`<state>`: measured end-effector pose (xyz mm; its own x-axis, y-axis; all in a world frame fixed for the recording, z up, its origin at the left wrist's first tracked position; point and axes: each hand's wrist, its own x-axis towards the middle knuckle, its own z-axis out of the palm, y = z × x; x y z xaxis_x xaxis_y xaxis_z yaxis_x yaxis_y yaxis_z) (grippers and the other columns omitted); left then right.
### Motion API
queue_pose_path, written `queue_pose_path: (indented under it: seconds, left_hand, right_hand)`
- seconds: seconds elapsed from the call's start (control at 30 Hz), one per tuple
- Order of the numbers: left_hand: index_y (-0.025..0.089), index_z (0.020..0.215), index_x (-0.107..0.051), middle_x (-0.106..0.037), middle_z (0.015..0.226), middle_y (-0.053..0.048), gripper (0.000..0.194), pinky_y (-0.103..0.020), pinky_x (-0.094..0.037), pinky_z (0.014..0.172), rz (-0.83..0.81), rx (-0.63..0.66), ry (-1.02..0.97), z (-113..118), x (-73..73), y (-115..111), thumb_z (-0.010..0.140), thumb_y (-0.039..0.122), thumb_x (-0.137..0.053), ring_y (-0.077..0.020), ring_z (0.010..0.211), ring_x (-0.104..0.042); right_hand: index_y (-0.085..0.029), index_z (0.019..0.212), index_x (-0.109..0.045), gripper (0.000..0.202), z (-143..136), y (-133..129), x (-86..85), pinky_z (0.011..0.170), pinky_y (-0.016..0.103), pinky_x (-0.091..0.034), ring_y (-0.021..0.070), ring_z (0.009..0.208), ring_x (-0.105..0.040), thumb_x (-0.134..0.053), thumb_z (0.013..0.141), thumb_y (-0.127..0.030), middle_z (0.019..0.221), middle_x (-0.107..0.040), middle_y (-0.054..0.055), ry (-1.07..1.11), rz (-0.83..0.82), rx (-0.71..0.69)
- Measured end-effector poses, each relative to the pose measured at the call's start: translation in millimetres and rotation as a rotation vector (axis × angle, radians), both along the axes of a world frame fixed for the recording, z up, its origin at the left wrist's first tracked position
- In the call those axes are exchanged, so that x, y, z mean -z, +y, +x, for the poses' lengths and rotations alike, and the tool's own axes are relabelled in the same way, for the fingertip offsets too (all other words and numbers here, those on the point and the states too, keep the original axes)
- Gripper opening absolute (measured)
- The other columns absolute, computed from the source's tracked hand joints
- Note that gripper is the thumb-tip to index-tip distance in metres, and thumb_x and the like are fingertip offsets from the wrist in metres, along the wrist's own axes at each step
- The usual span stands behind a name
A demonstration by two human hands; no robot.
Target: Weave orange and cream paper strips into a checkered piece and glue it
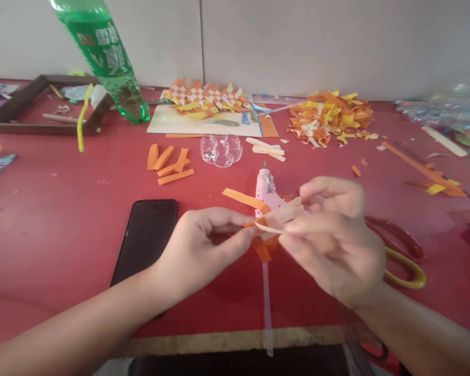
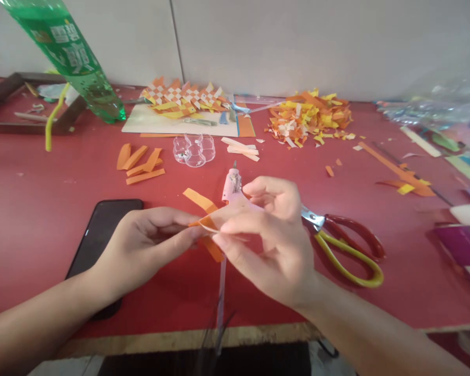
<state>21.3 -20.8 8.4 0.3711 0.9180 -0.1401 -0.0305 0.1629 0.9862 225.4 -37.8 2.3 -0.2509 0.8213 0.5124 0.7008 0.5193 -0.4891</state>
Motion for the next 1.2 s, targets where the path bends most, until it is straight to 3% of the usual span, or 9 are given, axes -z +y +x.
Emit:
queue_pose_path:
  seconds: [0.1, 0.17, 0.33, 0.6, 0.83, 1.2]
  left_hand:
    - [0.019, 0.086, -0.076, -0.079, 0.086, -0.002, 0.008, -0.019, -0.059, 0.072, 0.024, 0.037, 0.002, -1, 0.0, -1, 0.084, 0.024, -0.070, -0.0166, 0.079, -0.075]
    - [0.020, 0.088, -0.076, -0.079, 0.089, -0.002, 0.010, -0.021, -0.059, 0.072, 0.033, 0.049, 0.012, -2, 0.2, -1, 0.085, 0.026, -0.070, -0.0167, 0.079, -0.074]
    - [0.019, 0.085, -0.076, -0.079, 0.087, -0.003, 0.010, -0.021, -0.059, 0.072, -0.001, 0.057, -0.009, -3, 0.6, -1, 0.084, 0.028, -0.071, -0.0171, 0.079, -0.075]
    - [0.020, 0.086, -0.077, -0.079, 0.087, -0.001, 0.010, -0.020, -0.059, 0.077, -0.091, 0.089, -0.061, -1, 0.1, 2, 0.082, 0.028, -0.073, -0.0160, 0.082, -0.075]
    - [0.019, 0.080, -0.074, -0.078, 0.078, -0.001, 0.017, -0.020, -0.058, 0.068, -0.031, 0.064, 0.071, -2, 1.0, 1, 0.084, 0.035, -0.070, -0.0153, 0.072, -0.073]
    - [0.016, 0.078, -0.070, -0.076, 0.076, -0.004, 0.016, -0.022, -0.056, 0.065, 0.063, 0.068, 0.072, -6, -0.9, 0, 0.087, 0.029, -0.066, -0.0159, 0.070, -0.072]
  right_hand:
    - [-0.029, 0.086, -0.063, 0.012, -1, 6, -0.4, 0.079, 0.040, -0.057, 0.0214, 0.105, -0.057, -0.063, 0.086, -0.017, 0.103, -0.054, 0.004, 0.404, -0.133, -0.119]
    - [-0.028, 0.086, -0.063, 0.010, -1, 9, 1.7, 0.073, 0.036, -0.058, 0.0178, 0.092, -0.062, -0.064, 0.086, -0.018, 0.097, -0.056, 0.002, 0.517, -0.231, -0.165]
    - [-0.025, 0.081, -0.060, 0.011, 1, 8, 4.1, 0.060, 0.026, -0.053, 0.0127, 0.071, -0.062, -0.066, 0.085, -0.017, 0.079, -0.063, -0.002, 0.521, -0.250, -0.115]
    - [-0.026, 0.080, -0.062, 0.015, -8, 4, -2.4, 0.062, 0.021, -0.054, 0.0097, 0.071, -0.064, -0.069, 0.081, -0.013, 0.077, -0.065, -0.003, 0.621, -0.324, -0.170]
    - [-0.028, 0.082, -0.064, 0.009, -5, 3, 0.5, 0.056, 0.024, -0.054, 0.0119, 0.066, -0.065, -0.068, 0.085, -0.021, 0.077, -0.068, -0.002, 0.593, -0.350, -0.098]
    - [-0.028, 0.088, -0.053, 0.017, -10, 2, -2.0, 0.049, 0.023, -0.051, 0.0112, 0.056, -0.062, -0.068, 0.083, -0.021, 0.070, -0.066, -0.004, 0.681, -0.430, -0.034]
